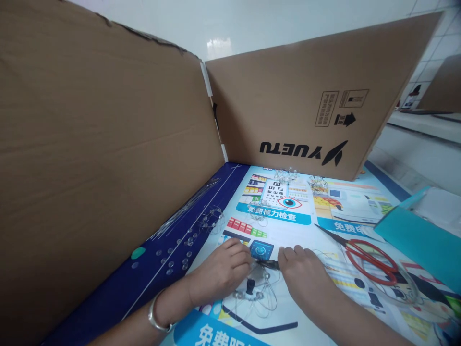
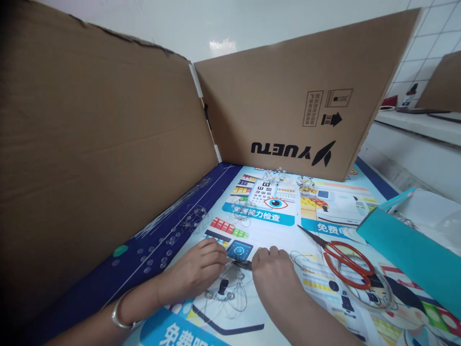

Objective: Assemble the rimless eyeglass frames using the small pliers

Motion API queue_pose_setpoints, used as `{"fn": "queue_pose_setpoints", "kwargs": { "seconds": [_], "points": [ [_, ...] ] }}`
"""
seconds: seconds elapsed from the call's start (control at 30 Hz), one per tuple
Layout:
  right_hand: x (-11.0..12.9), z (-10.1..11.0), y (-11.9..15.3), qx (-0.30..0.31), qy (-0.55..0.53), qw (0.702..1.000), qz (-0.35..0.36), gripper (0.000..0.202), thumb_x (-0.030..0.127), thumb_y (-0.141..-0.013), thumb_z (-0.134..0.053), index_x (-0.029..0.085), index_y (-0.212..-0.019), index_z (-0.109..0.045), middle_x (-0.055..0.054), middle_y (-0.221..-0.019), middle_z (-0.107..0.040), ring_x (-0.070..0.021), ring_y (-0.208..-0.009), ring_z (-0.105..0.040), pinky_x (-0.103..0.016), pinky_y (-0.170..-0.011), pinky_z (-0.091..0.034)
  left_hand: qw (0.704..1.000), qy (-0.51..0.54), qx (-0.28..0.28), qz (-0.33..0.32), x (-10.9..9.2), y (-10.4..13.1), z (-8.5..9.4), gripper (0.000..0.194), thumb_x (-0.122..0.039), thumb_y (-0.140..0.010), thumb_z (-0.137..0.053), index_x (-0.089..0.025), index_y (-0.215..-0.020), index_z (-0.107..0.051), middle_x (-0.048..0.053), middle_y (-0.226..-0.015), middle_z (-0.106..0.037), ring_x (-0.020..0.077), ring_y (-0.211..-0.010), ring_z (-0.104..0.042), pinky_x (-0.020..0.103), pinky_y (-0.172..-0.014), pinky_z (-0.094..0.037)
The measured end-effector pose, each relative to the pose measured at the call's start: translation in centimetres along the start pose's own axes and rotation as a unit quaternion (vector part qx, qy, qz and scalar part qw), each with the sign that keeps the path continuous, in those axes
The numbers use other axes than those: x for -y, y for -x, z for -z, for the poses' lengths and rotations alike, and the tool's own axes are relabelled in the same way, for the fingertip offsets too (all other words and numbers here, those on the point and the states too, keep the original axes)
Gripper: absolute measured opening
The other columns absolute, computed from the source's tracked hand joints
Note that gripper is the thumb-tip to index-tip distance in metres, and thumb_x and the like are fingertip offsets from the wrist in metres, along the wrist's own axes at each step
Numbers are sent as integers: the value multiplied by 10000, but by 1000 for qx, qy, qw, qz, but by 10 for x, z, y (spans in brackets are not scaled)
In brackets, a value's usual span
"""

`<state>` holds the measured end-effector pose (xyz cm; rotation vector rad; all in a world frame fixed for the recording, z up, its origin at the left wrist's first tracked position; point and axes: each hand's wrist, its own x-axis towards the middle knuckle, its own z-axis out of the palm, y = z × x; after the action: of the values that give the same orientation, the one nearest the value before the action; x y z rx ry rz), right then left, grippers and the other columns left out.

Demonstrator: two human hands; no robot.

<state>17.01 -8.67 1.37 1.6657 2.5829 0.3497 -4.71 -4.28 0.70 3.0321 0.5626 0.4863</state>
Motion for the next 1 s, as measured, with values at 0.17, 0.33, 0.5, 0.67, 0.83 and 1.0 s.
{"fn": "queue_pose_setpoints", "kwargs": {
  "seconds": [0.17,0.33,0.5,0.67,0.83,1.0],
  "points": [
    [-8,-2,2,-11,-6,1000,10,209,41,-700,-503,166,-838,-598,-45,-741,-569,-195,-710,-490,-320,-582,-270,999,6,-41,7,5,3,-10,122,-70,-825,-465,-148,-816,-558,55,-936,-621,185,-895,-516,374,-823,-397],
    [-7,-7,1,-51,6,998,21,229,48,-700,-506,164,-872,-602,-39,-748,-559,-192,-704,-468,-328,-594,-260,996,27,-77,26,6,3,-11,115,-60,-808,-476,-143,-823,-554,46,-895,-620,177,-869,-522,366,-808,-408],
    [-3,-12,1,-83,21,996,28,259,35,-694,-503,151,-903,-603,-44,-748,-551,-189,-697,-452,-333,-593,-255,994,44,-86,44,4,2,-9,109,-74,-812,-483,-145,-816,-565,45,-866,-618,175,-837,-526,353,-770,-411],
    [-3,-15,0,-94,23,995,26,239,61,-710,-516,148,-914,-604,-48,-739,-539,-191,-695,-445,-337,-590,-257,993,43,-95,50,4,0,-9,96,-80,-818,-489,-142,-813,-562,47,-859,-621,176,-830,-528,355,-768,-404],
    [-2,-13,-3,-102,37,994,19,210,86,-734,-512,141,-916,-603,-50,-736,-524,-200,-695,-444,-346,-589,-266,991,52,-103,62,4,-1,-11,81,-90,-819,-493,-145,-816,-553,43,-833,-618,167,-804,-531,344,-755,-404],
    [2,-10,-4,-102,60,993,26,205,93,-739,-503,137,-914,-600,-53,-727,-506,-206,-686,-440,-352,-579,-269,992,49,-99,68,3,-3,-12,82,-93,-823,-484,-148,-797,-539,39,-816,-615,164,-794,-536,334,-744,-404]
  ]
}}
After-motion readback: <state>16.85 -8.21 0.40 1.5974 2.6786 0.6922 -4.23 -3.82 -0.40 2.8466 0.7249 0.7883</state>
